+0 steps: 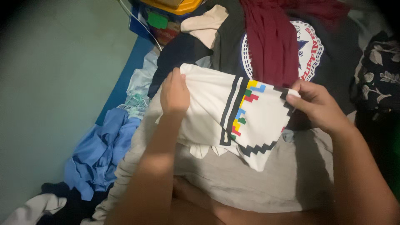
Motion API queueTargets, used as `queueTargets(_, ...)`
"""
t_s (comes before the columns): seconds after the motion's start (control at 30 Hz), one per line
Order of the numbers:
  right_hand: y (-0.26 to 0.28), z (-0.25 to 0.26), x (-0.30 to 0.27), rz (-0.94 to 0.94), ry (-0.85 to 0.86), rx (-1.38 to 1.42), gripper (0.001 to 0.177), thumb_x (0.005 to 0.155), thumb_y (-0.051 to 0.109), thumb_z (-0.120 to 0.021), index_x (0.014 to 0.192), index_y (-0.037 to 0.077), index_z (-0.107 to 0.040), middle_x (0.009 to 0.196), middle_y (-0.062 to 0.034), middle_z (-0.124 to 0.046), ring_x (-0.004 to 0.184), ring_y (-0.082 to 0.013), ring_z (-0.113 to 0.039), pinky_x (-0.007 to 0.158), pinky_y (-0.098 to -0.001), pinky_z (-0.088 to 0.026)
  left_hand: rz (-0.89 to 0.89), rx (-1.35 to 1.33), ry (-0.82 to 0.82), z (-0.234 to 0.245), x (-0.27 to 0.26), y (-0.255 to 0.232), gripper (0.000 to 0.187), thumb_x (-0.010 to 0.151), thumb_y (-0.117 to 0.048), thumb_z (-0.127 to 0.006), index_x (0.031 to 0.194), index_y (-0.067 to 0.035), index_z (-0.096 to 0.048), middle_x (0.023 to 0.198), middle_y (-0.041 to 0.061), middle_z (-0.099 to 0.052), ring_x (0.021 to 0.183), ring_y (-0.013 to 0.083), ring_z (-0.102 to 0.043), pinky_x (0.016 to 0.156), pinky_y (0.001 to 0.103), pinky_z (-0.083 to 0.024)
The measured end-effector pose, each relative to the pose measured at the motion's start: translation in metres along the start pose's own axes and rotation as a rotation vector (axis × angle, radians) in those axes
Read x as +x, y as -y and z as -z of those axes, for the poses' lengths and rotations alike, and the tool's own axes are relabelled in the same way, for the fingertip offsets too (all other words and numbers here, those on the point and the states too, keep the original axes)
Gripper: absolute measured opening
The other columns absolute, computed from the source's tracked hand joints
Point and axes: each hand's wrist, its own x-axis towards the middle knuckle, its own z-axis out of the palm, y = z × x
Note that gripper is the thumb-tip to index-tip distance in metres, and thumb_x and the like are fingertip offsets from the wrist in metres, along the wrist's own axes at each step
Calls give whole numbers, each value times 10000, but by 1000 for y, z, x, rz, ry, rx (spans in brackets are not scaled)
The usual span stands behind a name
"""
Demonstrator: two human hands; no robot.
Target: The person folds several items of clothing including a green shirt, a white t-shirt, and a maroon garment by hand on a bed, placing each finished item on a stack.
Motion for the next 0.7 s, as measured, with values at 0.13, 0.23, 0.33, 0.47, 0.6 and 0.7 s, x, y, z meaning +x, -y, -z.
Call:
queueTargets(0.13, 10, -7, 5, -33, -67, -339, 237, 985, 252, -656, 949, 29, -727, 883, -54, -675, 830, -118, -602, 779, -286, -485, 81, -36, 104, -1, 5, 3, 146, 1045, -155, -526, 1109, -24, -529, 1029, 235, -671, 997, 472, -629, 840, 556, -463)
queueTargets(0.23, 15, -14, 8, -178, -200, -652, 332, 1018, 318, -665, 952, 10, -769, 837, -111, -691, 708, -193, -615, 663, -358, -497, 129, -78, 100, 3, 6, -2, 147, 1039, -124, -492, 1139, -15, -493, 1013, 265, -670, 978, 469, -634, 829, 558, -463)
queueTargets(0.33, 15, -22, 8, -86, -302, -699, 371, 980, 353, -707, 971, -17, -732, 839, -116, -681, 721, -186, -617, 653, -364, -491, 290, -85, 191, 9, 10, -3, 154, 1092, -155, -462, 1185, -34, -479, 1009, 275, -672, 1020, 485, -627, 861, 585, -439)
queueTargets(0.47, 15, -31, 7, 59, -445, -835, 436, 929, 384, -786, 966, -41, -697, 897, -148, -647, 718, -227, -596, 662, -384, -481, 215, -89, 166, 14, 9, -2, 199, 1072, -185, -496, 1212, -43, -487, 1074, 270, -671, 1057, 478, -631, 888, 569, -459)
queueTargets(0.6, 17, -32, 3, -256, -446, -752, 330, 1020, 348, -697, 1052, 21, -666, 865, -155, -671, 732, -245, -608, 673, -418, -480, 35, 12, -22, 27, 0, -8, 444, 976, -287, -593, 1294, -3, -469, 1138, 291, -637, 1048, 487, -618, 856, 542, -488)
queueTargets(0.7, 16, -31, -9, 33, -490, -523, 390, 1028, 354, -662, 1223, 33, -558, 1036, -113, -680, 926, -182, -667, 774, -339, -526, 167, 80, 64, 56, -18, -12, 632, 992, -429, -618, 1398, 15, -421, 1190, 300, -631, 1101, 485, -618, 923, 550, -483)
